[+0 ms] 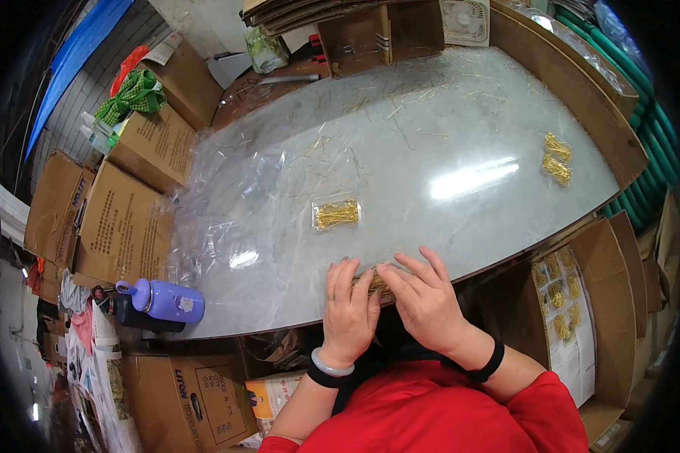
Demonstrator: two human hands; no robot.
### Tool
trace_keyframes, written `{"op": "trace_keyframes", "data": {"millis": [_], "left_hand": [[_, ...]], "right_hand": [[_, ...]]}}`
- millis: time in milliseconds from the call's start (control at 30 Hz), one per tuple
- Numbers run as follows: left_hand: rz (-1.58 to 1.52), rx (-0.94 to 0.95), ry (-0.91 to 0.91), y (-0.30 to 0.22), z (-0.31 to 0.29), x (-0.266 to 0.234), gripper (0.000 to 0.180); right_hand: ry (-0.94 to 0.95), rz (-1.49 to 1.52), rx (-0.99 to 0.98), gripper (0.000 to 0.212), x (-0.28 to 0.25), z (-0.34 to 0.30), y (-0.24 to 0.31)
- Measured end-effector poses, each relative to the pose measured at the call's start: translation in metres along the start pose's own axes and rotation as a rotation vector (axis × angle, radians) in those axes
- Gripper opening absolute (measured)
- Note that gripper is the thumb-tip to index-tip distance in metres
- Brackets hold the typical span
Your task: Counting and placing small gold-colored metal pins into plastic bags at a workstation.
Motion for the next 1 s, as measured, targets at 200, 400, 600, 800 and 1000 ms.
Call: {"op": "trace_keyframes", "data": {"millis": [200,400,600,800,1000], "left_hand": [[0.007,0.018,-0.004,0.000,0.002,0.000,0.035],[0.037,0.015,0.014,0.000,0.001,-0.001,0.040],[0.044,-0.027,-0.036,-0.002,-0.002,0.000,0.044],[-0.165,-0.018,-0.037,0.004,-0.004,-0.006,0.055],[-0.518,-0.113,0.023,0.015,-0.005,-0.013,0.073]], "right_hand": [[-0.171,0.107,0.246,0.033,-0.003,-0.005,-0.018],[-0.069,0.073,0.217,0.014,0.001,0.014,-0.017],[0.056,0.322,0.338,0.026,-0.004,0.010,-0.030],[0.260,-0.079,-0.045,0.061,0.017,-0.001,-0.004],[0.279,-0.027,-0.091,0.068,0.017,0.006,0.005]]}}
Point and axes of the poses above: each hand's wrist, its own z-axis towards the middle knuckle, its own x-axis out of the palm, y = z × x, the point moved 6 cm from there along z, towards the middle knuckle, and after that the axes turned 5 degrees about -x, right-handed, at the moved point
